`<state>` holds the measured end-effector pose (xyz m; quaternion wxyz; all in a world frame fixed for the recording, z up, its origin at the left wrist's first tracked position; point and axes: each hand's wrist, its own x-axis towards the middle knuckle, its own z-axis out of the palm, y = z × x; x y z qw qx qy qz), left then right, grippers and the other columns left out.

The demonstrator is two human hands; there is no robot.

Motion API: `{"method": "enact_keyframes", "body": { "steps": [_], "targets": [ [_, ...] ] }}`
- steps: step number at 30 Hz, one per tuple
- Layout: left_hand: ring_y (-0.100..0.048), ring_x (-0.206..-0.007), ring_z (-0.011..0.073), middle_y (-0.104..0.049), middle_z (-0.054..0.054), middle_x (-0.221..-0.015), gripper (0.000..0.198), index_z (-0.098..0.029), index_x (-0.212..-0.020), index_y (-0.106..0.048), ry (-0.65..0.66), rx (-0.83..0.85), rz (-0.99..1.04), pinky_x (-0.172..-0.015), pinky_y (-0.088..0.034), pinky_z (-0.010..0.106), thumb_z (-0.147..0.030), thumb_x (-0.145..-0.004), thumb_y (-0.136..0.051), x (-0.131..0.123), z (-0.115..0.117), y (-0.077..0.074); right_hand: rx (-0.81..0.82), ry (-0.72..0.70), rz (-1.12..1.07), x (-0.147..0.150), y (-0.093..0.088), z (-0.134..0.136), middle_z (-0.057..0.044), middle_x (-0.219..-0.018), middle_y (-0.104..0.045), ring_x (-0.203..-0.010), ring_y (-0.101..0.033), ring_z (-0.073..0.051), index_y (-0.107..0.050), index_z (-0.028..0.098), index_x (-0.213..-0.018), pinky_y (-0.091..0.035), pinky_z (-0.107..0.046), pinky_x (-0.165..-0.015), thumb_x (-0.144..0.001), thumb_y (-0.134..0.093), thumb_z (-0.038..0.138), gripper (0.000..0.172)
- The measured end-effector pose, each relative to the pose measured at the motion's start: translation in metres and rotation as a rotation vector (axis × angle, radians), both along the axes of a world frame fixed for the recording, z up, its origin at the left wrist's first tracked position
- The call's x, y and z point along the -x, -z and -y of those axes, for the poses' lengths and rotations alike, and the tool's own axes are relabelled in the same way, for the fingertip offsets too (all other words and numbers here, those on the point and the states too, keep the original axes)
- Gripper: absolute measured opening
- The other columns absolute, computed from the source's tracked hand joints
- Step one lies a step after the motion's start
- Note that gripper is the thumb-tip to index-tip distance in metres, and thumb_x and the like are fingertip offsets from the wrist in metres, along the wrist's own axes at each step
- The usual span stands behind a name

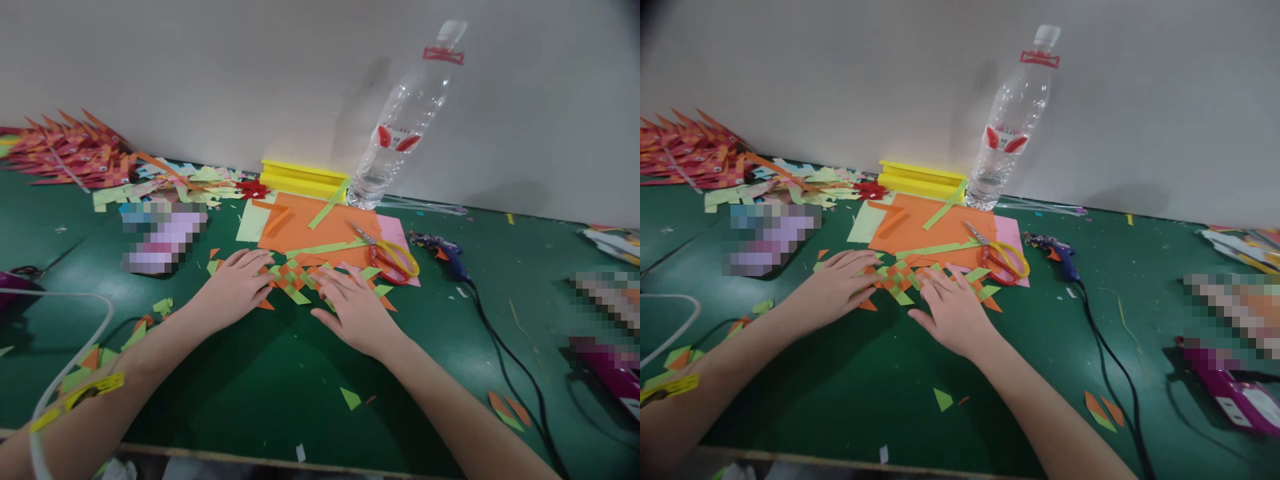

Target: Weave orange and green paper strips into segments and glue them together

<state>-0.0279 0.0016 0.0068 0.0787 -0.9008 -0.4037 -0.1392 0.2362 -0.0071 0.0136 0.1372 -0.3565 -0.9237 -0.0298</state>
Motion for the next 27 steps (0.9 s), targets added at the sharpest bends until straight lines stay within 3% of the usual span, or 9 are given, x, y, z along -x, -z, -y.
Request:
{"method": "enact_keyframes", "body": {
  "steps": [21, 27],
  "targets": [
    [-0.051, -0.123, 0.026, -0.062, 0.01, -0.122, 0.029, -0.016, -0.098, -0.07, -0.026, -0.016, -0.042, -0.102, -0.041, 0.044, -0.024, -0.098, -0.041, -0.003, -0.0008, 0.0023, 0.111, 0.001, 0.02, 0.0061, 0.002, -0.0026, -0.011, -0.132, -0.062, -0.131, -0.048, -0.027, -0.061, 0.017, -0.111, -0.031, -0.056, -0.113, -0.098, -0.038, 0.047, 0.041],
    [-0.052, -0.122, 0.0263, -0.064, 0.011, -0.119, 0.032, -0.016, -0.096, -0.07, -0.033, -0.01, -0.044, -0.101, -0.042, 0.044, -0.024, -0.099, -0.039, -0.0032, -0.0001, 0.001, 0.067, 0.033, -0.114, -0.0031, -0.004, -0.0018, -0.012, -0.131, -0.062, -0.123, -0.056, -0.027, -0.061, 0.018, -0.097, -0.035, -0.056, -0.109, -0.097, -0.04, 0.045, 0.034]
  ]
}}
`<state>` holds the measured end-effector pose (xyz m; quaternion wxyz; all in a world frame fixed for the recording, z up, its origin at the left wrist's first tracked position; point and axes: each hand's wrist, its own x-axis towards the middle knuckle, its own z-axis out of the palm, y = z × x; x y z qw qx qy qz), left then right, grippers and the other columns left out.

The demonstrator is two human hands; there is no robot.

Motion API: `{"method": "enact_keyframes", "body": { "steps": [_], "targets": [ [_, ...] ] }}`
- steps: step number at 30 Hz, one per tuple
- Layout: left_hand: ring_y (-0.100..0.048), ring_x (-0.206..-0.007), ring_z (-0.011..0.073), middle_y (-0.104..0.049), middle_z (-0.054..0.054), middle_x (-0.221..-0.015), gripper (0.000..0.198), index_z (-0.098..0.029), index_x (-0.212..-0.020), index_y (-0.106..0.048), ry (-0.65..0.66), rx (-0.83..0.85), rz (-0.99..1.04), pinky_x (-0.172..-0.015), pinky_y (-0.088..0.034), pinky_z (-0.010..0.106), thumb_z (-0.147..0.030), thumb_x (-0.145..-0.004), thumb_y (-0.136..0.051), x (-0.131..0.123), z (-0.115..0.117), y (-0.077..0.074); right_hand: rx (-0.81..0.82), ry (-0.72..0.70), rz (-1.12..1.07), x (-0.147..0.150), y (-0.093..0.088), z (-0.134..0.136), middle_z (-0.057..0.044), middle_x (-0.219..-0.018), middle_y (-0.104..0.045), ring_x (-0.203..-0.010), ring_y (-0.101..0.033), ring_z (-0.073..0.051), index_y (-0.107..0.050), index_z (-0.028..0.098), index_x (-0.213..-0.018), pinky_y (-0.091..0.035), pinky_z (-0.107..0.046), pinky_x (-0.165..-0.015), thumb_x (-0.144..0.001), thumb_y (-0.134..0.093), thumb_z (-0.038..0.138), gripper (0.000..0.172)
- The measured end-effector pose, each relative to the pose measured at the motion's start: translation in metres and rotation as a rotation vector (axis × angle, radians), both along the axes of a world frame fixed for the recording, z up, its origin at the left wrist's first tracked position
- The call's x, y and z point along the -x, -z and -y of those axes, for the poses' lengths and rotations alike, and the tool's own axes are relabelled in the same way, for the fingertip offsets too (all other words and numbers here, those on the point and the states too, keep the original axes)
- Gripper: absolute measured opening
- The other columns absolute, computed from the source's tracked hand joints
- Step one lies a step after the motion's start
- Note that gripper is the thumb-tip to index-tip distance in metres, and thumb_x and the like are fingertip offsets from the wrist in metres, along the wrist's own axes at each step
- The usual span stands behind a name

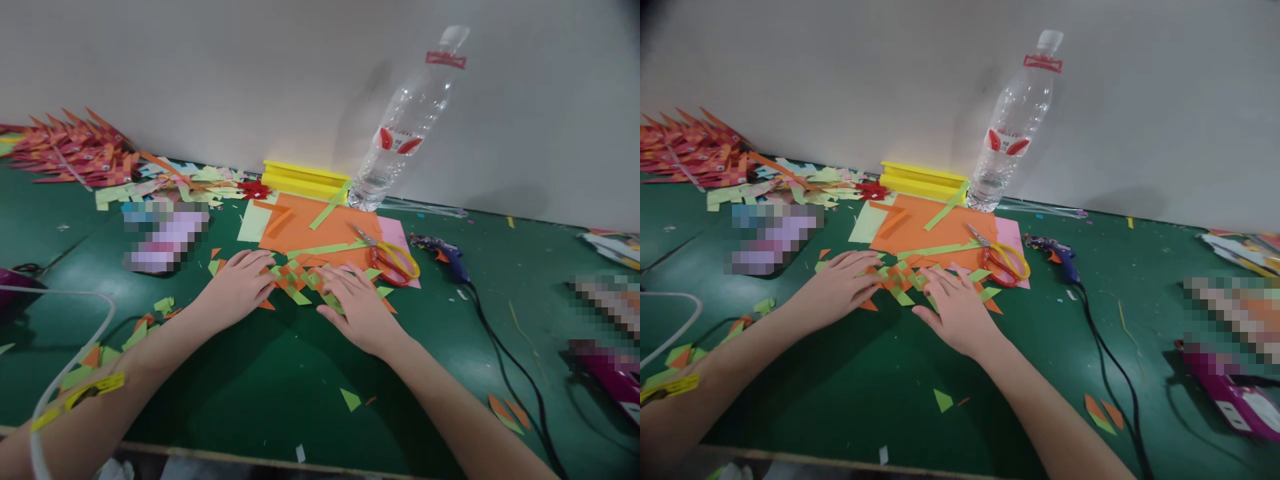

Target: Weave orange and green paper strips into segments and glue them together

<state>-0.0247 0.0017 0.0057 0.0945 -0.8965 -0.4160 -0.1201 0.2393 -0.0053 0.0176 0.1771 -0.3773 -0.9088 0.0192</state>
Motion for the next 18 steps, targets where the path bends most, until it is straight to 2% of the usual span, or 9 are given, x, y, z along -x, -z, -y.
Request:
{"method": "enact_keyframes", "body": {
  "steps": [3, 5, 7, 11, 18],
  "targets": [
    [-0.051, -0.123, 0.0257, -0.064, 0.01, -0.118, 0.033, -0.017, -0.097, -0.07, -0.002, 0.014, -0.008, -0.102, -0.041, 0.044, -0.026, -0.099, -0.038, 0.001, 0.0, -0.001, -0.125, 0.052, -0.13, -0.017, -0.01, -0.003, -0.01, -0.108, -0.073, -0.102, -0.068, -0.023, -0.063, 0.018, -0.099, -0.037, -0.052, -0.107, -0.099, -0.04, 0.038, 0.031],
    [-0.051, -0.124, 0.0254, -0.064, 0.01, -0.12, 0.034, -0.018, -0.097, -0.07, -0.007, 0.024, -0.014, -0.102, -0.041, 0.044, -0.026, -0.099, -0.037, 0.001, 0.001, -0.001, -0.204, 0.068, -0.172, -0.031, -0.016, -0.007, -0.007, -0.094, -0.076, -0.09, -0.071, -0.021, -0.066, 0.019, -0.093, -0.039, -0.049, -0.106, -0.099, -0.04, 0.032, 0.03],
    [-0.051, -0.124, 0.0253, -0.064, 0.011, -0.12, 0.036, -0.018, -0.097, -0.07, -0.007, 0.02, -0.011, -0.102, -0.041, 0.044, -0.025, -0.099, -0.036, 0.001, 0.001, -0.002, -0.213, 0.067, -0.141, -0.044, -0.02, -0.011, -0.005, -0.088, -0.077, -0.082, -0.071, -0.019, -0.068, 0.019, -0.088, -0.041, -0.046, -0.104, -0.099, -0.04, 0.03, 0.033],
    [-0.052, -0.123, 0.0254, -0.064, 0.011, -0.119, 0.037, -0.017, -0.097, -0.07, 0.002, 0.005, -0.004, -0.101, -0.042, 0.044, -0.025, -0.1, -0.034, 0.001, 0.0, -0.001, -0.156, 0.056, -0.043, -0.054, -0.019, -0.017, -0.004, -0.088, -0.077, -0.081, -0.07, -0.019, -0.071, 0.019, -0.089, -0.04, -0.043, -0.102, -0.099, -0.038, 0.029, 0.036],
    [-0.052, -0.123, 0.0263, -0.064, 0.01, -0.118, 0.032, -0.017, -0.094, -0.069, 0.001, 0.02, 0.033, -0.101, -0.043, 0.046, -0.024, -0.098, -0.039, 0.001, -0.001, 0.0, -0.074, -0.033, 0.021, -0.044, -0.014, -0.017, -0.004, -0.088, -0.076, -0.085, -0.068, -0.019, -0.073, 0.019, -0.082, -0.044, -0.041, -0.09, -0.1, -0.036, 0.031, 0.042]
  ]
}}
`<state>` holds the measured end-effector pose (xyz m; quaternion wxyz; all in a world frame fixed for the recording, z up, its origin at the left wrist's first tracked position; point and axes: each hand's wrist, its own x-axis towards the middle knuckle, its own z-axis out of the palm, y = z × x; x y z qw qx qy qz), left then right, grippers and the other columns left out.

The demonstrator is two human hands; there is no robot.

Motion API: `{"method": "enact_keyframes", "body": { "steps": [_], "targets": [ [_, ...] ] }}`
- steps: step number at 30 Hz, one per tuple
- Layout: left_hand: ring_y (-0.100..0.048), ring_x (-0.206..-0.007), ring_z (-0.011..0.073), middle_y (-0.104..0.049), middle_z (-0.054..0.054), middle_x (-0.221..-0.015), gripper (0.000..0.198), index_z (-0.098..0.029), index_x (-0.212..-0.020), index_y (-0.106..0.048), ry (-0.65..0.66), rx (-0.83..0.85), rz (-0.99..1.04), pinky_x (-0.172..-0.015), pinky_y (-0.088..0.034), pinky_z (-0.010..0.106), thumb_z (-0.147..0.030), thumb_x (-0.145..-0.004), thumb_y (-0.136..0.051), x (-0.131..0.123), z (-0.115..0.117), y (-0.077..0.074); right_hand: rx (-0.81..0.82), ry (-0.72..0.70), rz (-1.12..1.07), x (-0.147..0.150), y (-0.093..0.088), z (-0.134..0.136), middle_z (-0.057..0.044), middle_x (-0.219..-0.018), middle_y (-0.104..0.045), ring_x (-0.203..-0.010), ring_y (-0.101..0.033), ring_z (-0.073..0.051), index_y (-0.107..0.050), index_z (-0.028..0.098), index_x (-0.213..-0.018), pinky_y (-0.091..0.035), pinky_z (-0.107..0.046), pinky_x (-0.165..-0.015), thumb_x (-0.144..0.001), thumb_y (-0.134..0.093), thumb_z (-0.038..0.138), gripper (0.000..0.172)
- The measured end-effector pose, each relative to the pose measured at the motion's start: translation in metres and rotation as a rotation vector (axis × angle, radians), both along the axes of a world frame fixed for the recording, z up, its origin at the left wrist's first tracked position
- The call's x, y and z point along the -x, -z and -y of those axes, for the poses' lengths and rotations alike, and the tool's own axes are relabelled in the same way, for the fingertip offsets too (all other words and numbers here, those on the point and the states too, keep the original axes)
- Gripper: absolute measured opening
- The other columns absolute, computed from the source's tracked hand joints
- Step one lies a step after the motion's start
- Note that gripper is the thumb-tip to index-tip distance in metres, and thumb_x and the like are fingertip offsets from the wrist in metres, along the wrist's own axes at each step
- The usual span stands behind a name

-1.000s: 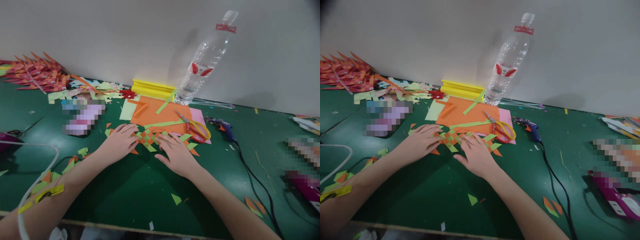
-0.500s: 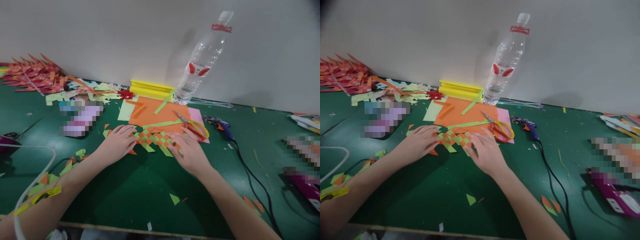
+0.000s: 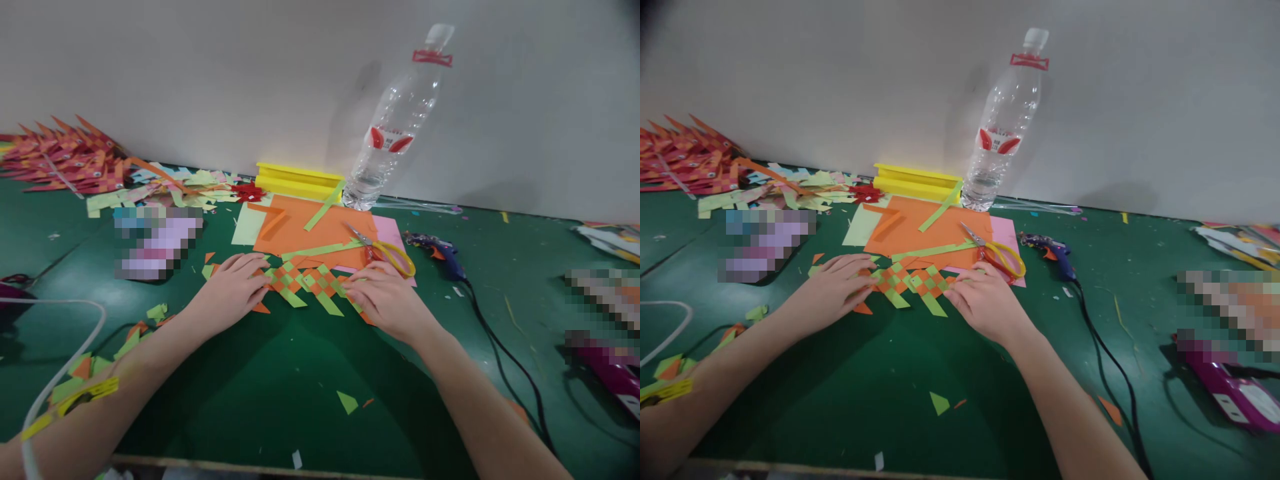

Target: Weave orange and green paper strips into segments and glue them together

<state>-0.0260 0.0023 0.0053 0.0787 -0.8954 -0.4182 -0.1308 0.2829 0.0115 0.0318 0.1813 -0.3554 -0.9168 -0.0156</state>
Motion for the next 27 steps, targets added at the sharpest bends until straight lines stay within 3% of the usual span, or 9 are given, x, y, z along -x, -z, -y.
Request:
{"method": "enact_keyframes", "body": {
  "steps": [7, 15, 22, 27],
  "targets": [
    [-0.054, -0.12, 0.0249, -0.065, 0.009, -0.116, 0.03, -0.019, -0.095, -0.069, 0.004, 0.027, 0.066, -0.103, -0.041, 0.048, -0.026, -0.098, -0.04, 0.003, 0.0, 0.003, 0.111, 0.056, 0.007, 0.0, 0.001, 0.0, -0.007, -0.089, -0.075, -0.083, -0.067, -0.021, -0.073, 0.017, -0.086, -0.046, -0.04, -0.082, -0.1, -0.036, 0.032, 0.042],
    [-0.059, -0.109, 0.0239, -0.066, 0.01, -0.116, 0.028, -0.017, -0.11, -0.062, -0.085, 0.002, 0.155, -0.104, -0.038, 0.048, -0.024, -0.096, -0.039, 0.009, -0.003, -0.005, 0.099, 0.067, 0.004, 0.0, 0.004, 0.001, -0.009, -0.087, -0.075, -0.084, -0.068, -0.022, -0.071, 0.016, -0.086, -0.048, -0.039, -0.08, -0.101, -0.033, 0.034, 0.045],
    [-0.058, -0.09, 0.0256, -0.068, 0.006, -0.09, 0.031, -0.023, -0.086, -0.073, -0.264, -0.126, 0.089, -0.089, -0.041, 0.045, -0.012, -0.087, -0.044, 0.04, -0.006, -0.018, 0.058, 0.055, -0.005, 0.0, 0.007, 0.0, -0.009, -0.083, -0.073, -0.082, -0.067, -0.022, -0.069, 0.015, -0.084, -0.048, -0.039, -0.078, -0.101, -0.031, 0.038, 0.047],
    [-0.056, -0.082, 0.0237, -0.068, 0.004, -0.083, 0.034, -0.025, -0.076, -0.073, -0.243, -0.109, 0.036, -0.08, -0.04, 0.042, -0.008, -0.086, -0.046, 0.048, -0.004, -0.021, 0.054, 0.061, -0.006, 0.001, 0.007, 0.0, -0.008, -0.082, -0.073, -0.081, -0.067, -0.021, -0.068, 0.017, -0.083, -0.048, -0.038, -0.078, -0.101, -0.03, 0.039, 0.048]
  ]
}}
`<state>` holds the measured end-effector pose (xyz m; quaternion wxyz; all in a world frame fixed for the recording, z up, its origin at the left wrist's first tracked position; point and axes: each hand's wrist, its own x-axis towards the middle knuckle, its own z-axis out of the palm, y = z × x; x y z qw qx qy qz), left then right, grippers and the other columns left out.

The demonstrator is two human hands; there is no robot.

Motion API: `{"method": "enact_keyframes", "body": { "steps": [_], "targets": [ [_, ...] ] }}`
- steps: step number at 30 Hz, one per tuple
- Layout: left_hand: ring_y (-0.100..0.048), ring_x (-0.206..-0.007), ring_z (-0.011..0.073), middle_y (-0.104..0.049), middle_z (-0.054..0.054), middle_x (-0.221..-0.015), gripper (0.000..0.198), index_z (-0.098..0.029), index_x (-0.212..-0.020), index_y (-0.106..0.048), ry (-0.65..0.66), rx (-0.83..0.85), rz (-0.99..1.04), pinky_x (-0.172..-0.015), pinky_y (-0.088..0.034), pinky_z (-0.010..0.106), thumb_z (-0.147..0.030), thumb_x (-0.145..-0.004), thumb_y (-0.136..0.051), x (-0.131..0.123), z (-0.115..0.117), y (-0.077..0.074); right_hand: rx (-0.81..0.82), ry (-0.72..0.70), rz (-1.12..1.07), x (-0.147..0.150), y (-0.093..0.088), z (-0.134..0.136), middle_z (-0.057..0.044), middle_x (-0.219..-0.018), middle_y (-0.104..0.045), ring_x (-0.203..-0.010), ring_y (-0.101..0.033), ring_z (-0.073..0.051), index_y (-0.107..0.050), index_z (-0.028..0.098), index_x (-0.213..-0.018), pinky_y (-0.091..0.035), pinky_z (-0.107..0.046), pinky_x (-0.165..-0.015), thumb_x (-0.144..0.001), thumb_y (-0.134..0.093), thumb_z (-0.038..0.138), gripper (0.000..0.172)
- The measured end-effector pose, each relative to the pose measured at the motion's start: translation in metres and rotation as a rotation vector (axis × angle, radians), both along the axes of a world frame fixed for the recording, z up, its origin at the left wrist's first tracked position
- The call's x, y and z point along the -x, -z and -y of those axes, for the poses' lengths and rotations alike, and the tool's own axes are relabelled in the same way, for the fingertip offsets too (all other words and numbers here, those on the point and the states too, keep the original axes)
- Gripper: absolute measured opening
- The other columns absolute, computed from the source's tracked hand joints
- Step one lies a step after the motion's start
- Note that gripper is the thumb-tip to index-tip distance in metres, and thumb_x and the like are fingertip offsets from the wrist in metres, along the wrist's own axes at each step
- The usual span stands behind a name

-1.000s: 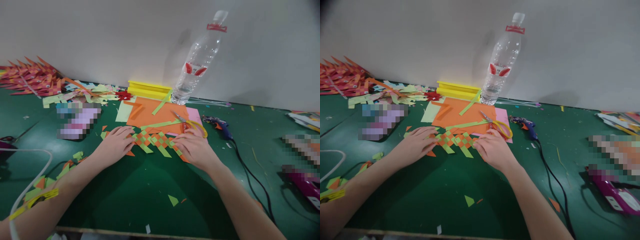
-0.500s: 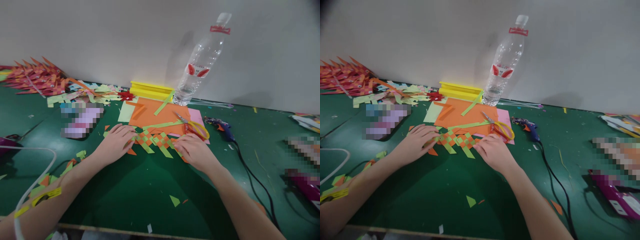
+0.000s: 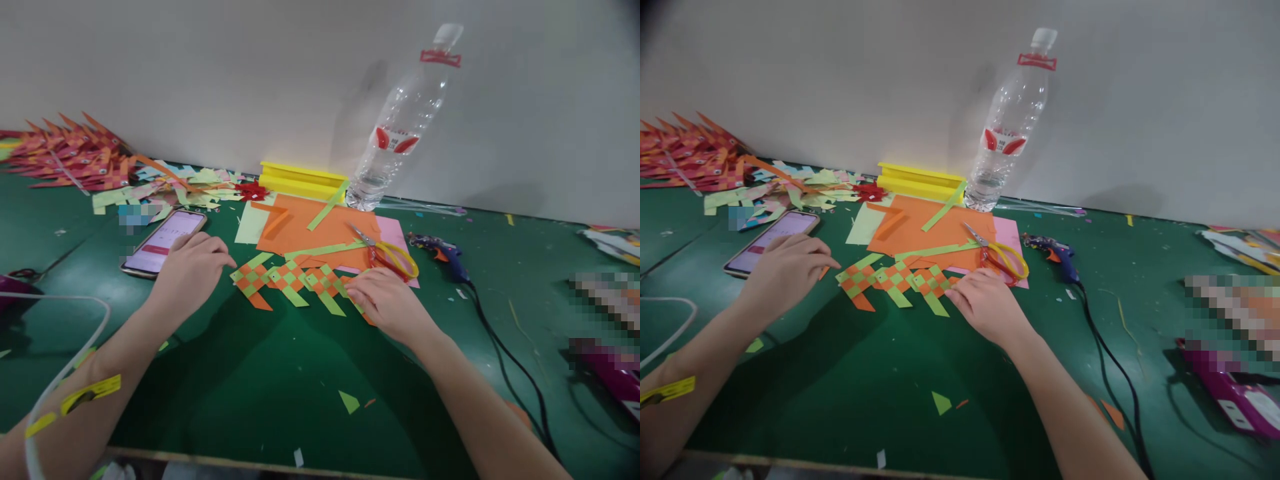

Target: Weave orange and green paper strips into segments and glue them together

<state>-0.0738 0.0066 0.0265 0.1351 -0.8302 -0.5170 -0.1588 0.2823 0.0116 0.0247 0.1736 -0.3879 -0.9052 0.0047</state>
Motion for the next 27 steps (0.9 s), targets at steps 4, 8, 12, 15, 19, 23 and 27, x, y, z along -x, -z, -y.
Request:
{"method": "enact_keyframes", "body": {
  "steps": [4, 8, 12, 15, 19, 23, 27],
  "targets": [
    [-0.055, -0.078, 0.0243, -0.067, 0.005, -0.081, 0.035, -0.024, -0.076, -0.075, 0.03, 0.051, -0.078, -0.072, -0.038, 0.041, -0.007, -0.084, -0.046, -0.001, 0.002, 0.003, 0.001, 0.006, -0.001, -0.001, 0.001, 0.0, -0.007, -0.083, -0.073, -0.083, -0.067, -0.021, -0.069, 0.018, -0.084, -0.048, -0.037, -0.078, -0.101, -0.032, 0.039, 0.046],
    [-0.056, -0.078, 0.0257, -0.066, 0.005, -0.079, 0.034, -0.024, -0.072, -0.074, 0.046, 0.13, -0.083, -0.071, -0.036, 0.041, -0.006, -0.082, -0.046, 0.001, 0.001, 0.007, 0.018, 0.014, -0.002, -0.001, 0.001, 0.0, -0.007, -0.083, -0.073, -0.082, -0.067, -0.021, -0.068, 0.017, -0.084, -0.048, -0.036, -0.077, -0.101, -0.033, 0.039, 0.045],
    [-0.057, -0.077, 0.0251, -0.066, 0.005, -0.079, 0.035, -0.023, -0.072, -0.073, 0.066, 0.17, -0.07, -0.072, -0.035, 0.04, -0.005, -0.082, -0.045, 0.001, 0.0, 0.008, -0.034, -0.001, -0.015, 0.002, -0.001, 0.0, -0.006, -0.076, -0.071, -0.077, -0.066, -0.02, -0.065, 0.018, -0.078, -0.047, -0.036, -0.078, -0.1, -0.035, 0.035, 0.041],
    [-0.056, -0.075, 0.0247, -0.065, 0.006, -0.075, 0.036, -0.023, -0.07, -0.072, 0.08, 0.161, -0.08, -0.07, -0.035, 0.039, -0.004, -0.082, -0.044, -0.002, 0.001, 0.006, -0.121, 0.084, -0.084, 0.008, -0.001, 0.002, -0.005, -0.067, -0.066, -0.068, -0.062, -0.019, -0.058, 0.019, -0.073, -0.046, -0.037, -0.078, -0.099, -0.038, 0.031, 0.034],
    [-0.056, -0.074, 0.0249, -0.064, 0.006, -0.074, 0.035, -0.021, -0.07, -0.071, 0.09, 0.151, -0.105, -0.07, -0.035, 0.039, -0.002, -0.08, -0.044, -0.006, 0.004, 0.003, -0.052, 0.09, -0.172, 0.023, 0.003, 0.008, -0.009, -0.095, -0.071, -0.09, -0.065, -0.023, -0.052, 0.021, -0.081, -0.048, -0.039, -0.081, -0.097, -0.042, 0.035, 0.023],
    [-0.056, -0.075, 0.0245, -0.063, 0.006, -0.074, 0.035, -0.021, -0.066, -0.067, 0.066, 0.166, -0.107, -0.073, -0.035, 0.039, 0.001, -0.079, -0.043, -0.009, 0.005, 0.002, 0.073, -0.057, -0.027, 0.04, 0.009, 0.013, -0.009, -0.131, -0.061, -0.127, -0.051, -0.027, -0.054, 0.021, -0.091, -0.035, -0.053, -0.108, -0.095, -0.047, 0.042, 0.022],
    [-0.055, -0.076, 0.0254, -0.061, 0.006, -0.072, 0.035, -0.02, -0.064, -0.064, 0.06, 0.158, -0.126, -0.074, -0.034, 0.04, 0.001, -0.079, -0.041, -0.01, 0.005, 0.002, 0.173, -0.06, 0.068, 0.049, 0.01, 0.014, -0.008, -0.131, -0.062, -0.135, -0.044, -0.027, -0.058, 0.021, -0.099, -0.028, -0.058, -0.114, -0.096, -0.045, 0.046, 0.028]
  ]
}}
